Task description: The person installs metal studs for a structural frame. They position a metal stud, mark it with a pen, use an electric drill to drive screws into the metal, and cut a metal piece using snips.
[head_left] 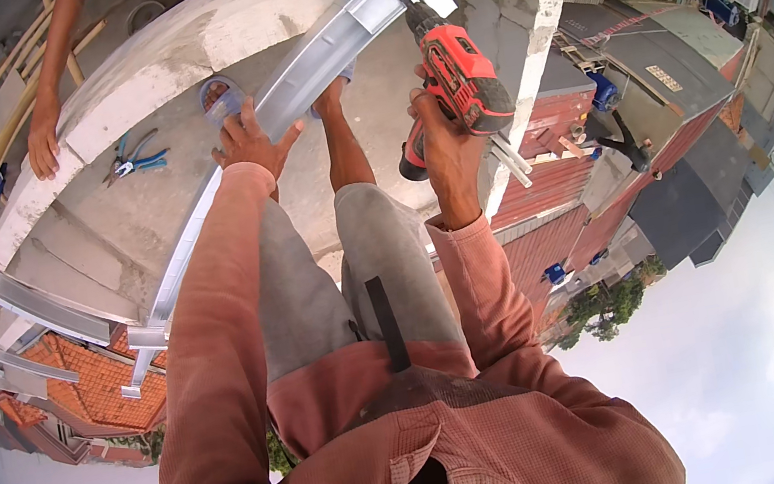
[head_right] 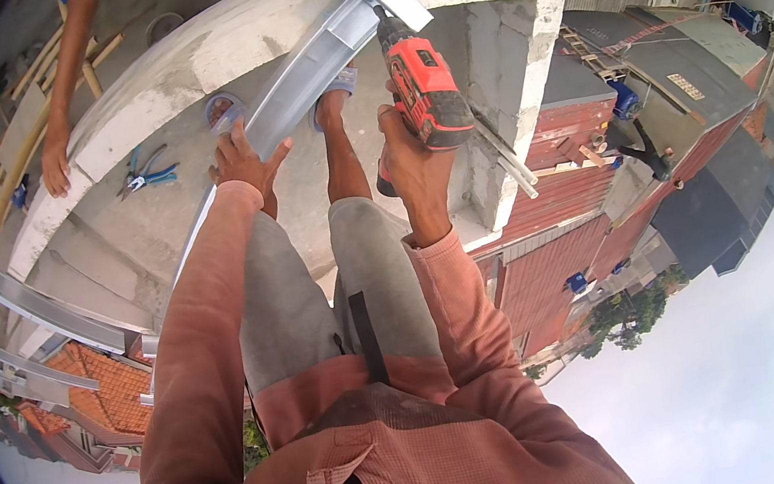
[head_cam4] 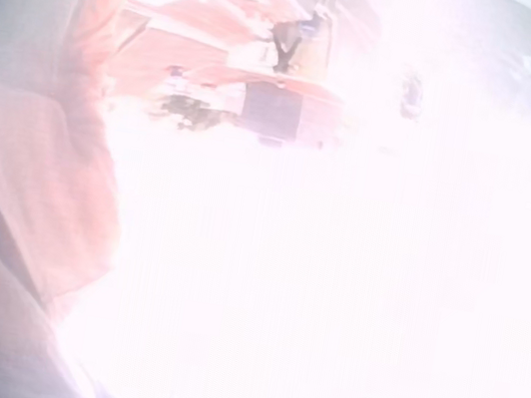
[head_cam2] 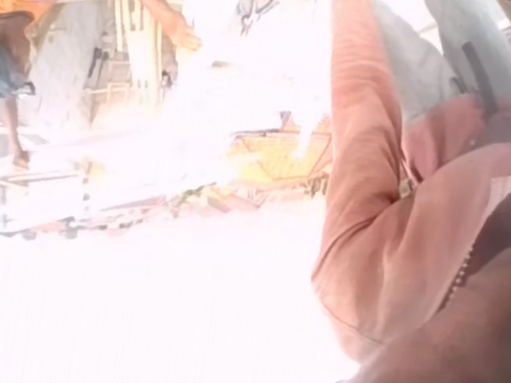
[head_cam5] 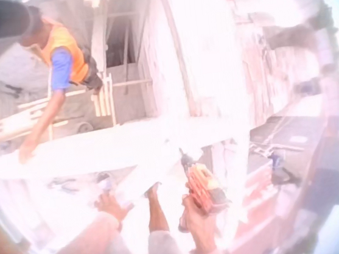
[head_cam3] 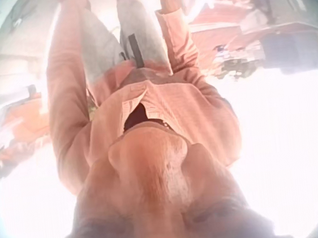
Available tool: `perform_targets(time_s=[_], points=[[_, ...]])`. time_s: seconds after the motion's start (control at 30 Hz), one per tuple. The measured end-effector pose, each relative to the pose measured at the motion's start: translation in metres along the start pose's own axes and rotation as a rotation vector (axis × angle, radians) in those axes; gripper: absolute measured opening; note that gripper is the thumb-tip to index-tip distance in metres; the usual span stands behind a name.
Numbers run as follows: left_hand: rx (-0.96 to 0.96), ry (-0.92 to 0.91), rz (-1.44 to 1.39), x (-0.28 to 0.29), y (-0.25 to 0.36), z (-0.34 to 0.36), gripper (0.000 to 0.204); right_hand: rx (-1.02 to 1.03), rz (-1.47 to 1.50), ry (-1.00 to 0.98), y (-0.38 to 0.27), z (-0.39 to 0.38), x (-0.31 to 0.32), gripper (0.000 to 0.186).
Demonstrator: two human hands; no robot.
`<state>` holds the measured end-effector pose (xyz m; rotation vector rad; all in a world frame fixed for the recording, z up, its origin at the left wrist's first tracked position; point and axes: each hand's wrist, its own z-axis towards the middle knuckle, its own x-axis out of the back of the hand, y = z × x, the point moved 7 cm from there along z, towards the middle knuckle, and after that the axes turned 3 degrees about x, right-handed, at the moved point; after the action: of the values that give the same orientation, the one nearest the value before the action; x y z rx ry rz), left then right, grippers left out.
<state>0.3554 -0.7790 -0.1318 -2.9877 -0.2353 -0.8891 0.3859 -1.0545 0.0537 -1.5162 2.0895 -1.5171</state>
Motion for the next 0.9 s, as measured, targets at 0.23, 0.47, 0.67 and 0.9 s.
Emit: perform_targets(time_s=[0.23,0.47,0.67,0.9], points=[[0.049,-0.182,-0.009,-0.001,0.002,0.005,0.111,0.137,-0.105,0.041,-0.002,0.006,-0.021,0.035],[0.089,-0.237,-0.021,-0.005,0.001,0.011,0.112,0.170,-0.241,0.087,0.000,0.006,-0.043,0.033],[0.121,-0.227,0.010,-0.012,-0.002,0.012,0.113,0.065,-0.176,0.108,-0.010,0.012,-0.053,0.030],[0.125,-0.227,-0.003,-0.013,-0.001,0.015,0.113,0.015,-0.050,0.229,-0.029,0.011,-0.068,0.037]])
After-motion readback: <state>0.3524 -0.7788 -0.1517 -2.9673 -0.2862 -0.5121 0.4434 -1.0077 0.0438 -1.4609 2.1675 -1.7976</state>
